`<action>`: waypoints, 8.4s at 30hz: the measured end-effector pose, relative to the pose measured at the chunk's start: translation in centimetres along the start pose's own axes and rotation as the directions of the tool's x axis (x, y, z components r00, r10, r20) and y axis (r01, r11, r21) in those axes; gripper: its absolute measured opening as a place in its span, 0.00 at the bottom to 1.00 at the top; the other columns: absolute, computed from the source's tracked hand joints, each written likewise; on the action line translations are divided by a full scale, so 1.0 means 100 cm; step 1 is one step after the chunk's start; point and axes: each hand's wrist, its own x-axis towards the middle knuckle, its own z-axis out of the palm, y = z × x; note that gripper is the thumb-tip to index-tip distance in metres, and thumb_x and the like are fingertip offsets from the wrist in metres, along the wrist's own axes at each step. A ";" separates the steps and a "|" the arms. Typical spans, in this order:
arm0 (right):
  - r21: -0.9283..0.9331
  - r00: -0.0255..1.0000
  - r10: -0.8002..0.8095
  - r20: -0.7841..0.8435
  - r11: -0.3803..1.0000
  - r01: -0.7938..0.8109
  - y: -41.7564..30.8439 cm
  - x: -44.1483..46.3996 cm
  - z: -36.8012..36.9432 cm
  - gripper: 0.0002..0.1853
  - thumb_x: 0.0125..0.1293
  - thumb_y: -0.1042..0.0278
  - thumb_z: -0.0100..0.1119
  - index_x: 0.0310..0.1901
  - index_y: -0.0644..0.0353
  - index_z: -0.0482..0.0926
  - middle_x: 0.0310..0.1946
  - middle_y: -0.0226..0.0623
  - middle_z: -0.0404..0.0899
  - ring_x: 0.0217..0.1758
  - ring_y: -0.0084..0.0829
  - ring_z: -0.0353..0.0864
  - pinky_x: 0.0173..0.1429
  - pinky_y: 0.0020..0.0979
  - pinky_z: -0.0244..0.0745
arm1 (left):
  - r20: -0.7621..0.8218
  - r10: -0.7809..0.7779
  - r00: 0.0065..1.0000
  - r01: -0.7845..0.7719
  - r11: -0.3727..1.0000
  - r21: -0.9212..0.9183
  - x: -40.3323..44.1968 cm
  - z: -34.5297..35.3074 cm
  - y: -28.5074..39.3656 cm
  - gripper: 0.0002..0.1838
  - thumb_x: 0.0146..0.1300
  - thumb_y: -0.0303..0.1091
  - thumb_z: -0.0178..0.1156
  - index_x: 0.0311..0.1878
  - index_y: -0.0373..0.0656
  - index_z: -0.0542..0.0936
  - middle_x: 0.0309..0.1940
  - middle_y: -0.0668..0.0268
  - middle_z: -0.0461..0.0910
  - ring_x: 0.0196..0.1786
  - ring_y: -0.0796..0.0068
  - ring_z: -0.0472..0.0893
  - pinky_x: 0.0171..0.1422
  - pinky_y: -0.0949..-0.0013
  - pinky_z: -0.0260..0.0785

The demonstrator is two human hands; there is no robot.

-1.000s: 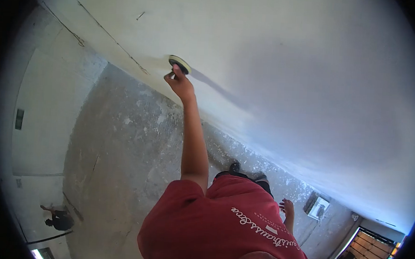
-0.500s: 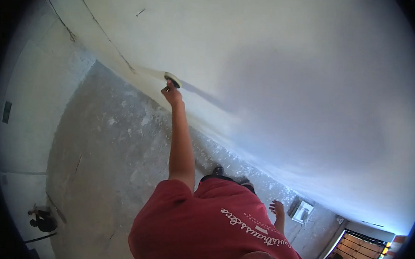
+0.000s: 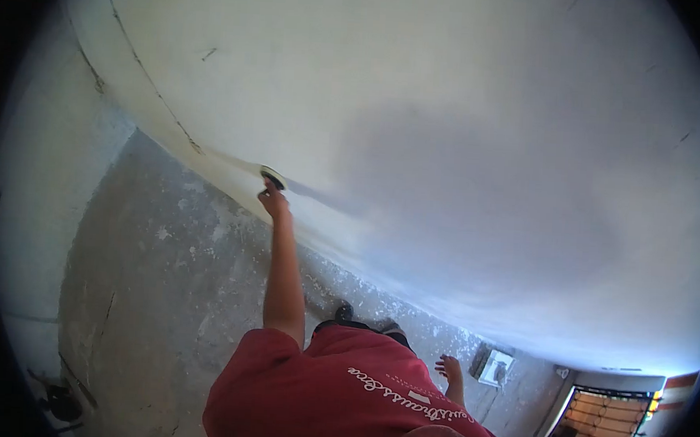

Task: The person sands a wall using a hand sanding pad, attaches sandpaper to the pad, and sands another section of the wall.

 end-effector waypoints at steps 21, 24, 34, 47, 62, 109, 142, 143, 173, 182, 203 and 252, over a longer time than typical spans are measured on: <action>0.214 0.931 -0.355 0.082 0.919 0.332 -0.034 -0.016 -0.047 0.16 0.68 0.61 0.52 0.53 0.57 0.77 0.42 0.37 0.80 0.41 0.30 0.81 0.39 0.33 0.75 | 0.016 -0.036 0.999 0.038 0.988 -0.149 -0.044 -0.001 -0.025 0.31 0.66 0.55 0.61 0.45 0.31 0.65 0.42 0.51 0.76 0.43 0.66 0.79 0.47 0.68 0.74; 0.429 0.613 -0.784 -0.094 0.524 0.736 -0.143 -0.109 -0.172 0.14 0.67 0.66 0.54 0.53 0.55 0.77 0.51 0.36 0.77 0.55 0.32 0.75 0.62 0.36 0.69 | 0.073 -0.099 0.992 0.101 0.995 -0.025 0.010 -0.008 -0.024 0.31 0.67 0.57 0.58 0.46 0.33 0.65 0.38 0.54 0.77 0.37 0.71 0.77 0.36 0.70 0.73; 0.309 -0.737 -0.653 0.174 -0.675 0.670 -0.339 -0.468 -0.069 0.31 0.67 0.45 0.53 0.62 0.62 0.67 0.47 0.42 0.77 0.47 0.34 0.77 0.56 0.42 0.70 | 0.170 -0.108 0.979 0.116 0.993 -0.036 -0.034 -0.003 0.039 0.30 0.67 0.62 0.54 0.47 0.40 0.63 0.32 0.59 0.76 0.16 0.79 0.64 0.15 0.73 0.54; 0.288 -0.762 -0.617 0.196 -0.707 0.646 -0.342 -0.497 -0.036 0.29 0.67 0.45 0.53 0.56 0.63 0.69 0.43 0.41 0.76 0.44 0.33 0.76 0.54 0.41 0.70 | 0.287 -0.085 0.954 0.077 0.996 0.041 -0.061 -0.007 0.065 0.30 0.66 0.61 0.55 0.49 0.43 0.62 0.36 0.57 0.78 0.17 0.80 0.64 0.16 0.74 0.53; 0.238 -0.750 -0.633 0.190 -0.712 0.661 -0.327 -0.512 -0.032 0.27 0.67 0.44 0.54 0.50 0.65 0.71 0.38 0.41 0.76 0.41 0.32 0.76 0.50 0.39 0.70 | 0.475 -0.057 0.878 0.023 0.997 0.077 -0.103 -0.004 0.129 0.28 0.67 0.59 0.56 0.28 0.42 0.68 0.20 0.72 0.67 0.16 0.85 0.60 0.17 0.76 0.47; -0.195 0.989 -0.051 0.138 0.978 0.078 -0.086 0.020 -0.002 0.26 0.66 0.43 0.57 0.40 0.65 0.79 0.24 0.40 0.82 0.30 0.36 0.85 0.36 0.38 0.77 | 0.106 0.794 0.599 -0.783 0.608 -0.131 -0.080 0.070 0.319 0.24 0.71 0.48 0.56 0.44 0.33 0.63 0.38 0.55 0.75 0.40 0.73 0.76 0.46 0.72 0.70; 0.133 0.998 0.068 0.017 0.989 -0.070 -0.001 0.036 0.039 0.22 0.69 0.48 0.52 0.30 0.63 0.73 0.20 0.35 0.71 0.20 0.37 0.81 0.18 0.35 0.69 | 0.198 0.629 0.752 -0.636 0.771 -0.034 -0.036 0.067 0.344 0.33 0.67 0.58 0.58 0.45 0.32 0.62 0.37 0.54 0.76 0.39 0.72 0.76 0.42 0.74 0.69; 0.124 0.997 0.073 0.021 0.989 -0.075 0.003 0.035 0.038 0.22 0.69 0.48 0.52 0.30 0.63 0.73 0.20 0.35 0.71 0.20 0.37 0.81 0.18 0.35 0.69 | 0.194 0.627 0.755 -0.635 0.772 -0.024 -0.033 0.065 0.339 0.33 0.67 0.58 0.58 0.45 0.32 0.62 0.37 0.54 0.76 0.39 0.72 0.76 0.42 0.74 0.69; 0.081 0.994 0.112 0.006 0.990 -0.112 0.003 0.016 0.056 0.23 0.69 0.47 0.50 0.34 0.64 0.74 0.21 0.35 0.74 0.22 0.34 0.83 0.22 0.32 0.69 | 0.131 0.615 0.778 -0.608 0.789 -0.094 -0.018 0.063 0.276 0.32 0.69 0.54 0.57 0.48 0.29 0.61 0.47 0.41 0.75 0.49 0.61 0.79 0.50 0.67 0.72; 0.072 0.998 0.062 0.008 0.995 -0.063 -0.010 0.012 0.054 0.24 0.69 0.45 0.52 0.34 0.63 0.74 0.19 0.34 0.74 0.21 0.32 0.83 0.20 0.31 0.68 | 0.075 0.619 0.781 -0.606 0.782 -0.147 -0.086 0.065 0.255 0.31 0.70 0.51 0.57 0.49 0.25 0.62 0.49 0.39 0.73 0.51 0.56 0.78 0.56 0.64 0.72; -0.010 0.999 -0.005 0.048 1.000 0.005 -0.011 -0.015 0.048 0.23 0.71 0.47 0.49 0.36 0.63 0.76 0.20 0.34 0.77 0.22 0.31 0.82 0.23 0.31 0.70 | 0.054 0.403 0.914 -0.396 0.912 -0.108 -0.034 0.054 0.225 0.35 0.68 0.54 0.58 0.52 0.25 0.61 0.50 0.40 0.73 0.54 0.56 0.78 0.56 0.63 0.72; -0.055 0.998 0.006 0.067 0.998 -0.002 -0.033 0.003 0.038 0.22 0.70 0.46 0.50 0.35 0.61 0.77 0.20 0.33 0.78 0.23 0.28 0.81 0.25 0.29 0.70 | 0.147 0.085 0.985 -0.082 0.996 -0.025 -0.078 0.028 0.132 0.33 0.67 0.60 0.57 0.48 0.33 0.63 0.34 0.57 0.76 0.25 0.77 0.71 0.18 0.76 0.58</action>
